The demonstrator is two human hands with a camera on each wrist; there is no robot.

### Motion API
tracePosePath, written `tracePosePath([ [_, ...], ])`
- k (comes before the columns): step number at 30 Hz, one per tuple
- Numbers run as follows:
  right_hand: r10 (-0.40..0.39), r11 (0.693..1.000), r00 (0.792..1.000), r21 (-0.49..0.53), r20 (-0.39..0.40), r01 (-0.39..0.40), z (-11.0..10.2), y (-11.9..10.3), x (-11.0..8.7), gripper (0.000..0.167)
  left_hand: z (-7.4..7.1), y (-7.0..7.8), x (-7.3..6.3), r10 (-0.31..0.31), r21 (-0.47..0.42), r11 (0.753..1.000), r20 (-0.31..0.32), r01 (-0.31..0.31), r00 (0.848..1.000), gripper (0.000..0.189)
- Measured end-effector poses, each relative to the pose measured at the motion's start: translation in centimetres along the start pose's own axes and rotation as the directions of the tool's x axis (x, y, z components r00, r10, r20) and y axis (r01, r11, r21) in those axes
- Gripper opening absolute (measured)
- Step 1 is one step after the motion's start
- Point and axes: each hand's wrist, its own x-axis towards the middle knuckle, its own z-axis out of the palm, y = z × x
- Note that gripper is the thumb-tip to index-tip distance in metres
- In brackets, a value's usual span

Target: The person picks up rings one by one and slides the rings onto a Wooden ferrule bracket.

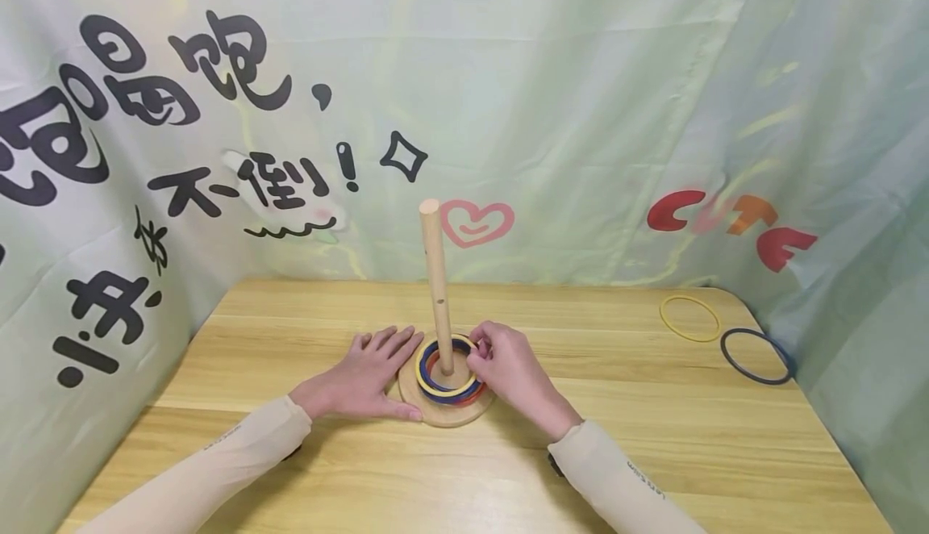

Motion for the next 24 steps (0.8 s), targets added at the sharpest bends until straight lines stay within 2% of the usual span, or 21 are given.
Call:
tracePosePath([
  [9,-0.009,0.999,1.0,-0.044,-0.014,0.009,-0.1,-0.2,-0.3,0.019,-0.1,0.1,-0.1,0.0,-0.007,1.0,0.002,0.0,1.0,0.129],
  [14,-0.011,0.999,0.999,-0.049,-0.048,0.009,-0.6,-0.5,-0.7,0.021,0.0,0.0,0.0,0.001,-0.013,1.0,0.002,-0.001,1.0,0.129],
  [20,0.0,1.0,0.995,-0.018,-0.099,-0.002,-1.7,-0.4,-1.1,0.023,0.1,-0.1,0.0,0.001,-0.01,1.0,-0.005,-0.001,1.0,0.129],
  [24,0.014,1.0,0.99,0.024,-0.144,-0.01,-2.6,0.2,-1.6,0.019,0.2,-0.1,0.0,0.003,-0.008,1.0,-0.009,-0.003,1.0,0.129],
])
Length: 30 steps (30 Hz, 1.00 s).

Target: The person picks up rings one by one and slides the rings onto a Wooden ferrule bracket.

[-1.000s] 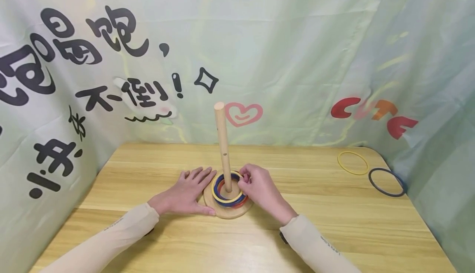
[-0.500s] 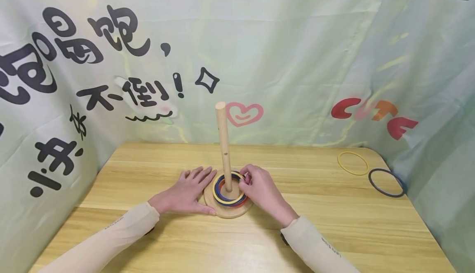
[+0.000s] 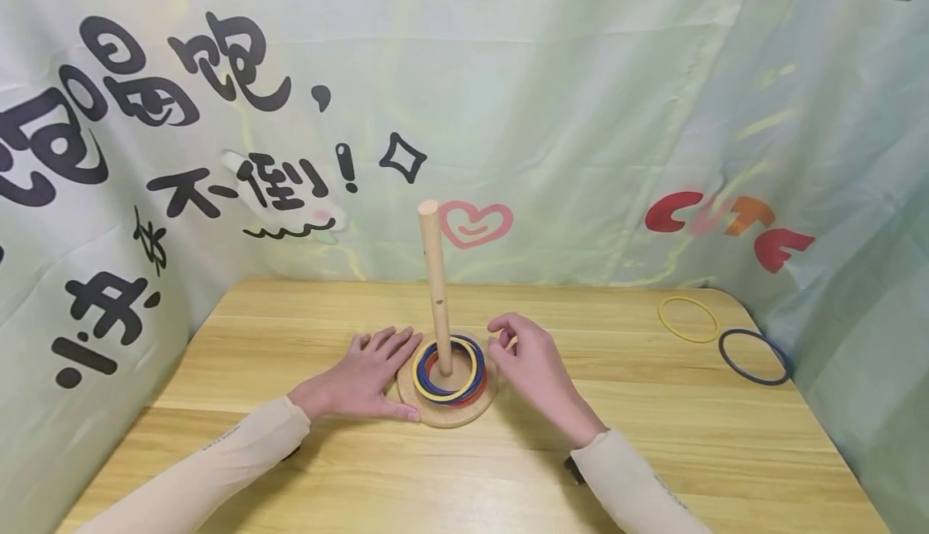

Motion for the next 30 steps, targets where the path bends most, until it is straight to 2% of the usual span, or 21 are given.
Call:
tracePosePath([
  [4,0.028,0.998,0.999,0.062,-0.045,-0.025,-1.4,0.8,-0.4,0.017,0.0,0.0,0.0,-0.001,0.0,1.0,0.002,0.001,1.0,0.128],
  [8,0.039,0.997,0.995,0.063,-0.094,-0.033,-3.0,1.7,-0.9,0.015,-0.1,0.1,0.0,-0.003,0.006,1.0,0.006,0.003,1.0,0.129],
  [17,0.031,0.999,0.975,-0.007,-0.222,-0.034,-7.9,5.0,-2.1,0.019,-0.3,0.1,0.0,0.007,0.006,1.0,0.003,-0.007,1.0,0.128],
  [24,0.074,0.989,0.958,-0.1,-0.278,-0.106,-12.3,9.1,-2.8,0.024,-0.5,0.2,-0.1,0.004,0.002,1.0,0.005,-0.004,1.0,0.128],
  [30,0.123,0.961,0.953,-0.207,-0.278,-0.185,-15.5,12.3,-2.4,0.032,-0.6,0.3,-0.2,-0.002,0.0,1.0,0.015,0.002,1.0,0.128],
])
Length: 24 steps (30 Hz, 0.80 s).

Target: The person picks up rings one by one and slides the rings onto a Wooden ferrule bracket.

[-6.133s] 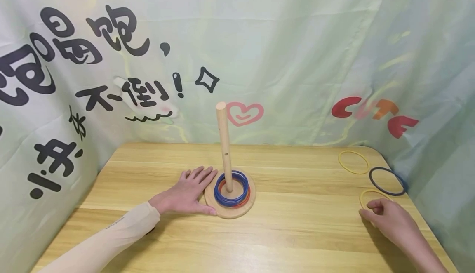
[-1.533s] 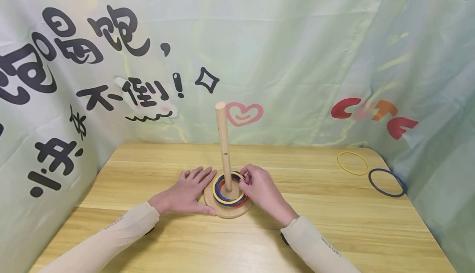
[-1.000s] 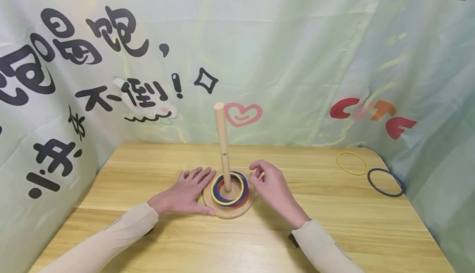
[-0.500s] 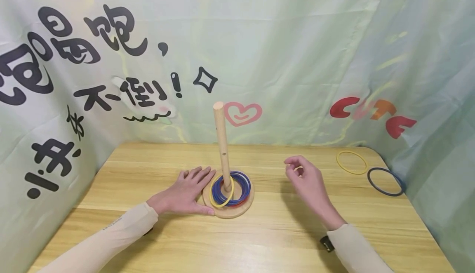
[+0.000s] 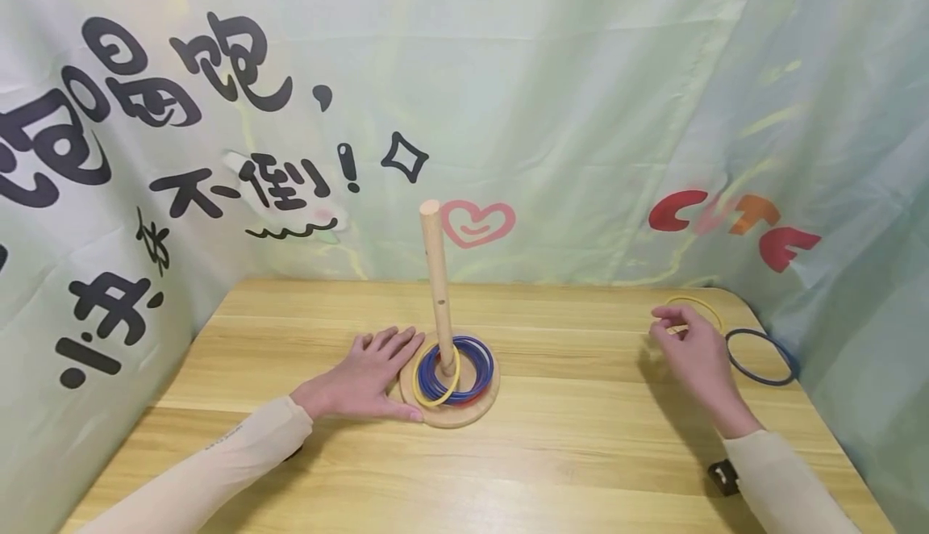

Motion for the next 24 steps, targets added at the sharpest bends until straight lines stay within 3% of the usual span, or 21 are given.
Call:
tracePosePath([
  [10,0.056,0.994,0.989,-0.1,0.14,-0.042,-1.6,3.7,2.3,0.046,0.1,-0.1,0.0,0.0,-0.001,1.0,-0.005,0.0,1.0,0.128],
  [18,0.053,0.979,0.972,-0.204,0.23,-0.005,-1.8,5.2,3.4,0.049,-0.2,0.2,0.0,0.006,-0.022,1.0,-0.003,-0.007,1.0,0.126],
  [24,0.031,0.971,0.965,-0.238,0.261,0.033,-2.0,5.5,4.2,0.036,-0.1,0.2,0.1,0.002,-0.021,1.0,-0.007,-0.002,1.0,0.126],
])
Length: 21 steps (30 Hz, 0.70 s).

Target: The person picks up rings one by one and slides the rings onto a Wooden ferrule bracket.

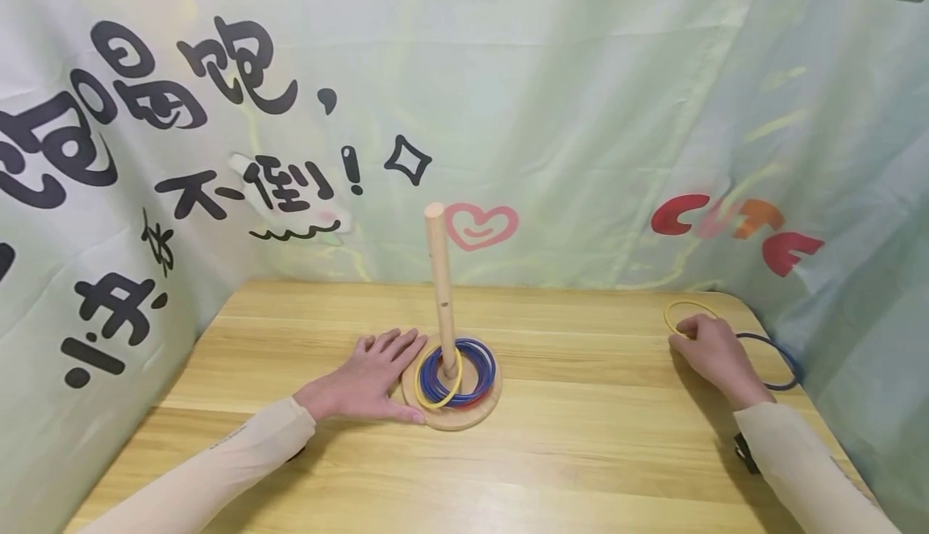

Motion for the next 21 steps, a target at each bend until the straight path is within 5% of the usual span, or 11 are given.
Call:
tracePosePath([
  [11,-0.055,0.998,0.998,-0.018,0.023,0.055,0.7,-2.2,-1.2,0.022,-0.1,0.0,-0.1,-0.003,-0.005,1.0,0.002,0.003,1.0,0.128],
  [21,-0.245,0.969,0.963,0.002,-0.112,0.247,2.2,-7.3,-4.0,0.01,-0.1,0.1,-0.2,-0.005,-0.014,1.0,-0.004,0.005,1.0,0.128],
])
